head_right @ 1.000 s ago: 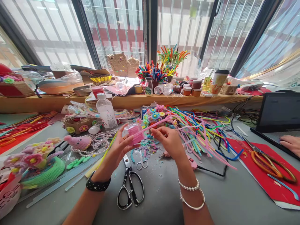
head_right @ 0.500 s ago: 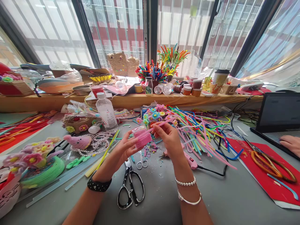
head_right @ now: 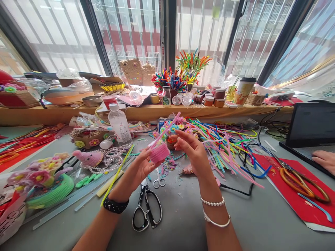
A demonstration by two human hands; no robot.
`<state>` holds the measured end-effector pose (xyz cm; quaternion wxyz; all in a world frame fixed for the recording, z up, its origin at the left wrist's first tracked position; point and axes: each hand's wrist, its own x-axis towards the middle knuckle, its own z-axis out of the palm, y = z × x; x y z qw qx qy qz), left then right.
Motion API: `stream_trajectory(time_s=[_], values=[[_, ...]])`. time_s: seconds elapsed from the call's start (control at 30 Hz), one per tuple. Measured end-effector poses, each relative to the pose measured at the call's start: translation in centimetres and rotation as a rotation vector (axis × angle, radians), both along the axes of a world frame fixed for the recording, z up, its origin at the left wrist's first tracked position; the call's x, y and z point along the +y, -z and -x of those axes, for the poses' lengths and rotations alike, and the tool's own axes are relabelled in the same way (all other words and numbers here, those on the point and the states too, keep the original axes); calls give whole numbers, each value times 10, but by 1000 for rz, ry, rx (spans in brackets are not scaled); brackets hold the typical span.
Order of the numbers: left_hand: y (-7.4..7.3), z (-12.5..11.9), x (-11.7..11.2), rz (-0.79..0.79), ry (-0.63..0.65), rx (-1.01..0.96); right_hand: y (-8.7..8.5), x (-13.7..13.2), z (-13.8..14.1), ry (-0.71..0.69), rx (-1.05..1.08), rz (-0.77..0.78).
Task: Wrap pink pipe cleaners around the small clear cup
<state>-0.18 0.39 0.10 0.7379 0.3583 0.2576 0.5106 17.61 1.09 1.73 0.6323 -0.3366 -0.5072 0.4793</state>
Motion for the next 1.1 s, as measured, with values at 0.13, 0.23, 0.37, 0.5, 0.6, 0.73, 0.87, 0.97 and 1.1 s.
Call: stream_trajectory(time_s=[0.13, 0.23, 0.37, 0.5, 0.6, 0.73, 0.87, 0.97, 1.1], values=[[0, 5, 5, 51, -68, -203, 5, 1, -21, 196, -254, 34], [-3, 8, 8, 97, -136, -278, 14, 2, -43, 305, -846, 127], [-5, 9, 11, 128, -243, -318, 31, -4, -64, 348, -1438, 425], [-3, 7, 11, 138, -298, -303, 41, -13, -66, 261, -1565, 543], [-2, 7, 12, 123, -296, -288, 42, -14, -61, 228, -1568, 564], [-2, 7, 12, 117, -307, -268, 43, -7, -57, 247, -1590, 557], [-1, 7, 12, 109, -308, -263, 44, -5, -61, 267, -1556, 459], [-1, 6, 12, 99, -322, -261, 41, -7, -63, 251, -1495, 383], [1, 5, 12, 88, -329, -240, 35, -10, -61, 348, -1305, 260]])
